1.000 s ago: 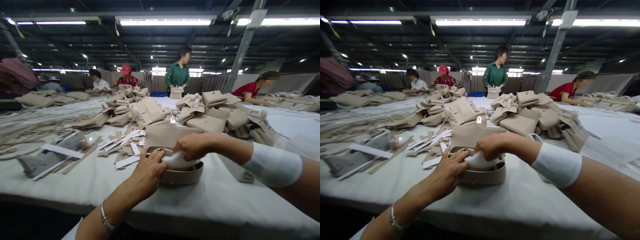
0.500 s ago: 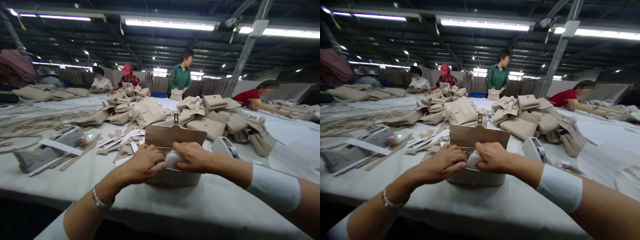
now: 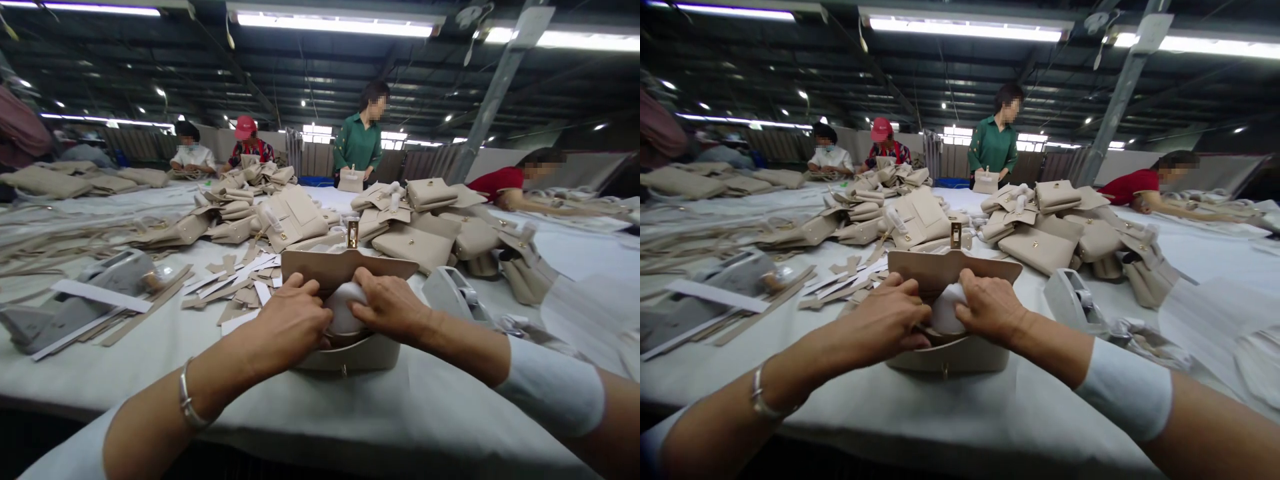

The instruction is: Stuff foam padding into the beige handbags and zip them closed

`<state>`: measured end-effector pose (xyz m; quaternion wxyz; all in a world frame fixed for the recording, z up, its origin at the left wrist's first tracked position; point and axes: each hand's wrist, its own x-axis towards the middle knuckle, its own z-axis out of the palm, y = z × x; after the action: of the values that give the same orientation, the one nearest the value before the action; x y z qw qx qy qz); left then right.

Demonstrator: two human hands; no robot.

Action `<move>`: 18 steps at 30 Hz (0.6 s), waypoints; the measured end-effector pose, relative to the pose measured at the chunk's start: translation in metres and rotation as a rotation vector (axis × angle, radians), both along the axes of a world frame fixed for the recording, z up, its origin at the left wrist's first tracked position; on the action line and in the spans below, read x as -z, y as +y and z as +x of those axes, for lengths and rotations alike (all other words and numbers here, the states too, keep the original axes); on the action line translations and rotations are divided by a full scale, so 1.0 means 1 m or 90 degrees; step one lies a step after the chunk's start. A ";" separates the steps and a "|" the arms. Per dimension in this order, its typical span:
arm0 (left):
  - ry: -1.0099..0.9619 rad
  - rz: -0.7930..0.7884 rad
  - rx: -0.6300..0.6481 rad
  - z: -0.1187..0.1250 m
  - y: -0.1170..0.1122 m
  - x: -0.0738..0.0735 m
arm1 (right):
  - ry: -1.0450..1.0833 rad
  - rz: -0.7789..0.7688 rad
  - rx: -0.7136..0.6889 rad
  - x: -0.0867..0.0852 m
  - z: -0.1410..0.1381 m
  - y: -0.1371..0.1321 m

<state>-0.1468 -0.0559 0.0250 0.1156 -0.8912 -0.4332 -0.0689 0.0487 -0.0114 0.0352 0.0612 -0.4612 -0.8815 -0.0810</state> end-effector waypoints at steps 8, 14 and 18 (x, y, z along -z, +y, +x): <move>0.054 -0.005 0.115 0.015 0.017 0.025 | 0.012 -0.062 -0.038 0.002 -0.013 0.004; -0.187 0.119 0.085 0.002 0.013 0.049 | -0.081 -0.117 -0.072 -0.001 -0.025 0.005; -0.231 0.245 0.112 0.004 0.011 0.060 | -0.180 -0.127 -0.104 -0.007 -0.044 0.013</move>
<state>-0.1429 -0.0448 -0.0348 0.1966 -0.8601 -0.3471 -0.3179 0.0048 0.0016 0.0425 -0.1028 -0.3761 -0.9194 -0.0523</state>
